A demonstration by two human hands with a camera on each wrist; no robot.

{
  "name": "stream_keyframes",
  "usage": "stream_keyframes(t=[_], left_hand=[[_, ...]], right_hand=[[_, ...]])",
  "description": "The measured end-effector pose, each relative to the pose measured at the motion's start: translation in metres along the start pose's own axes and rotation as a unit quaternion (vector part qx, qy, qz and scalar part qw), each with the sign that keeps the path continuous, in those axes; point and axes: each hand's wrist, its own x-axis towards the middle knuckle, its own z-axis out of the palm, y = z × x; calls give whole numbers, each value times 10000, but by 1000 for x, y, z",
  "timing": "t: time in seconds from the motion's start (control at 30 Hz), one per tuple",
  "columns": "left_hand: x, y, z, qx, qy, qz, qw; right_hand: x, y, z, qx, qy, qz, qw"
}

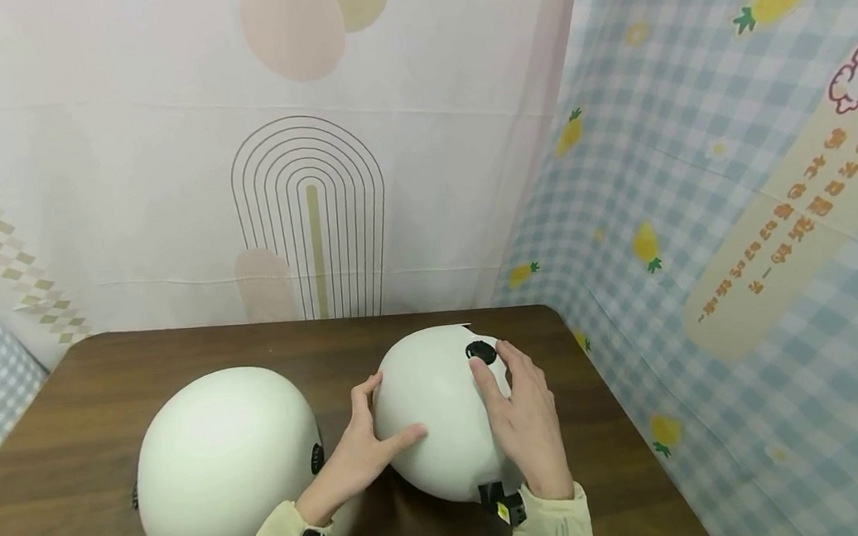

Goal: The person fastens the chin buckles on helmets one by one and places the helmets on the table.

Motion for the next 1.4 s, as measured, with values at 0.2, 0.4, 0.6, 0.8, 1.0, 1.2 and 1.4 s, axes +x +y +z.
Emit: stream_keyframes(t=[0.2,0.4,0.6,0.8,1.0,1.2,1.4], left_hand=[[-1,-1,-3,-78,-9,-137,9999],[0,-6,-6,-259,-140,-275,9992],[-3,-7,-5,-115,-281,-354,9989],[-4,-5,-7,-120,-284,-357,9989],[-4,-2,-7,-84,-264,-486,9984],[-4,1,-7,9,-180,-433,9989],[-5,3,-7,-91,-244,-480,9985]], right_hand=[[-1,-3,1,-9,180,-118,9998],[0,-5,4,21,215,-154,9996],[1,-9,7,149,240,-311,9991],[-3,-10,8,106,184,-330,9992],[-7,-16,8,-91,126,-306,9994],[-11,-19,9,-139,184,-439,9988],[-14,-21,11,-217,262,-673,9971]])
